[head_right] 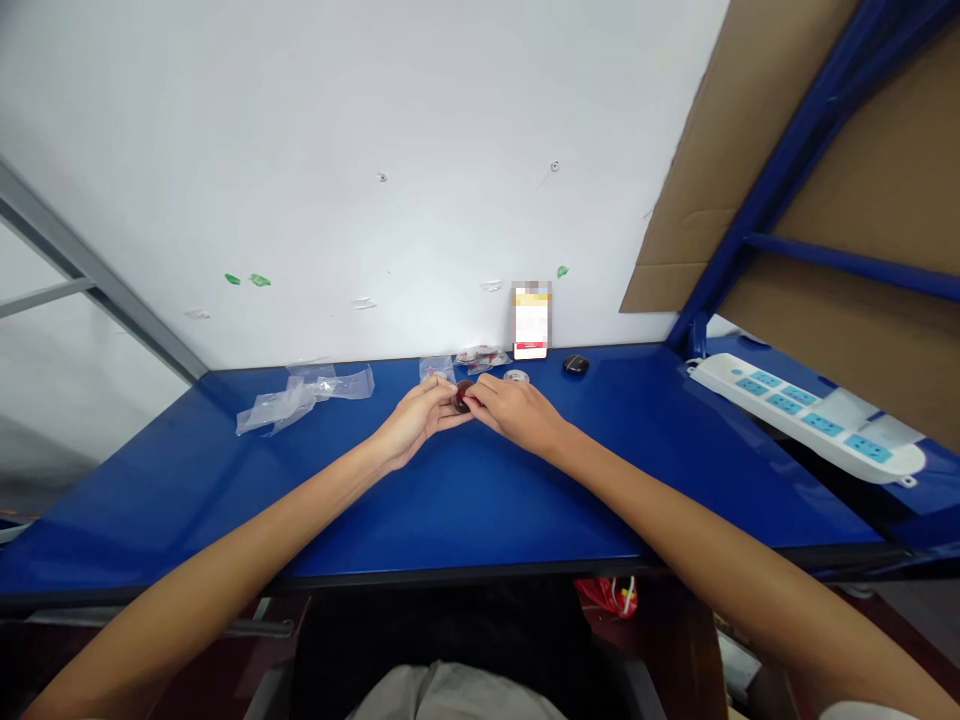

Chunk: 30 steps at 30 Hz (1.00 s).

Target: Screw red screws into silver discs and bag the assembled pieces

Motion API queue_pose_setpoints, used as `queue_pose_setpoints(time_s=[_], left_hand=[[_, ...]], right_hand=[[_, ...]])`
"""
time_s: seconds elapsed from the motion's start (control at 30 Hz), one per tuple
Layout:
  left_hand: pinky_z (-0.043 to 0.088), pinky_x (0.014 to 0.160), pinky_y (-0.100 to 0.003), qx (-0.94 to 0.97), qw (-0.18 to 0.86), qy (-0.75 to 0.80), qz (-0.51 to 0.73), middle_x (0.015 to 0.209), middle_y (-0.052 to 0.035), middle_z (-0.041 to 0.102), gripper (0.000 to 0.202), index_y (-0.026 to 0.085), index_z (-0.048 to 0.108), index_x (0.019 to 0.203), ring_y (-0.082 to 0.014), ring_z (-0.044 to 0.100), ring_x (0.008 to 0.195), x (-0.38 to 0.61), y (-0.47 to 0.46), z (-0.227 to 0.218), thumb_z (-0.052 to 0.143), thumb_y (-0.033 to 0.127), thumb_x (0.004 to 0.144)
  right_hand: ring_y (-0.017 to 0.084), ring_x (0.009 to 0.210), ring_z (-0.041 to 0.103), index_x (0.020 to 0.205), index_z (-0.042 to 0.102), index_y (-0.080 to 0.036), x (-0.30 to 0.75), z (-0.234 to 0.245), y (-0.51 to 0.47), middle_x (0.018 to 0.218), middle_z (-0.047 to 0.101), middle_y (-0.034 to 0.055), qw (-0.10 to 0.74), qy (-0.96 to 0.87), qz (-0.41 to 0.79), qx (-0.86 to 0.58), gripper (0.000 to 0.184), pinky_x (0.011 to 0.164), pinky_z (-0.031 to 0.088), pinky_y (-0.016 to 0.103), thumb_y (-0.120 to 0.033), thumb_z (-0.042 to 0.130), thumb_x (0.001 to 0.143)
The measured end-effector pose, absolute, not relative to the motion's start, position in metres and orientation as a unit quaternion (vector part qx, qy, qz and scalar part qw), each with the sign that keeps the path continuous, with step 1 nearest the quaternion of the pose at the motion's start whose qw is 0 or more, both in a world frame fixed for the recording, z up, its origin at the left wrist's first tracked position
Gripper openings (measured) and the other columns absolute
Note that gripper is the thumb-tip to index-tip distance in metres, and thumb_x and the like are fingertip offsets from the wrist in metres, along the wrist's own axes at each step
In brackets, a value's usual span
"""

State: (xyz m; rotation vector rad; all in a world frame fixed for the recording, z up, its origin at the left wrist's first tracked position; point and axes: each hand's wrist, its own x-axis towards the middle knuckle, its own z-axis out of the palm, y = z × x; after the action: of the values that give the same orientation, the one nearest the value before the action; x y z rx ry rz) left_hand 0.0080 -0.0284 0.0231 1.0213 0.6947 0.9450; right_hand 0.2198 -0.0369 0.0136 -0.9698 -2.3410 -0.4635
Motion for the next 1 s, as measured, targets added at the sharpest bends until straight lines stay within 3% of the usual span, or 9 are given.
queue_pose_setpoints(time_s=[0.3, 0.43, 0.63, 0.87, 1.0], left_hand=[[0.054, 0.116, -0.051, 0.491, 0.693, 0.297, 0.436, 0.103, -0.0075, 0.077, 0.013, 0.016, 0.065, 0.096, -0.02, 0.077, 0.102, 0.007, -0.0267, 0.0238, 0.073, 0.026, 0.094], [0.054, 0.117, -0.049, 0.529, 0.657, 0.302, 0.444, 0.098, -0.0065, 0.079, 0.021, 0.016, 0.071, 0.103, -0.0201, 0.077, 0.105, 0.0072, -0.0279, 0.0213, 0.082, 0.028, 0.091], [0.059, 0.109, -0.045, 0.554, 0.621, 0.306, 0.462, 0.101, -0.0076, 0.081, 0.035, 0.016, 0.077, 0.1, -0.0223, 0.078, 0.103, 0.0064, -0.0271, 0.0175, 0.093, 0.04, 0.081], [0.063, 0.096, -0.043, 0.566, 0.589, 0.333, 0.47, 0.099, -0.0095, 0.084, 0.041, 0.016, 0.084, 0.105, -0.0251, 0.079, 0.095, 0.0025, -0.0212, 0.019, 0.097, 0.042, 0.074], [0.063, 0.092, -0.041, 0.581, 0.564, 0.349, 0.472, 0.093, -0.01, 0.083, 0.038, 0.016, 0.087, 0.101, -0.0274, 0.079, 0.093, 0.001, -0.0205, 0.0203, 0.097, 0.042, 0.074]], right_hand=[[0.018, 0.075, 0.068, 0.103, 0.07, -0.02, 0.2202, 0.0117, -0.0345, 0.095, 0.075, 0.0059, 0.324, -0.85, -0.135, -0.393, 0.016, 0.067, 0.047, 0.029, -0.027, 0.058, 0.109], [0.016, 0.07, 0.066, 0.099, 0.07, -0.021, 0.2197, 0.0108, -0.0336, 0.091, 0.075, 0.0036, 0.362, -0.83, -0.084, -0.416, 0.012, 0.065, 0.048, 0.028, -0.026, 0.061, 0.106], [0.017, 0.068, 0.065, 0.093, 0.068, -0.023, 0.2174, 0.0117, -0.0364, 0.089, 0.074, 0.0039, 0.369, -0.824, -0.092, -0.421, 0.016, 0.062, 0.046, 0.029, -0.028, 0.06, 0.105], [0.017, 0.07, 0.066, 0.094, 0.07, -0.023, 0.2161, 0.0177, -0.0375, 0.085, 0.071, 0.0024, 0.435, -0.817, 0.045, -0.377, 0.016, 0.068, 0.052, 0.03, -0.028, 0.061, 0.106], [0.019, 0.078, 0.069, 0.099, 0.073, -0.023, 0.2182, 0.0183, -0.0389, 0.091, 0.074, 0.0043, 0.416, -0.83, 0.002, -0.372, 0.017, 0.073, 0.053, 0.032, -0.029, 0.06, 0.109]])
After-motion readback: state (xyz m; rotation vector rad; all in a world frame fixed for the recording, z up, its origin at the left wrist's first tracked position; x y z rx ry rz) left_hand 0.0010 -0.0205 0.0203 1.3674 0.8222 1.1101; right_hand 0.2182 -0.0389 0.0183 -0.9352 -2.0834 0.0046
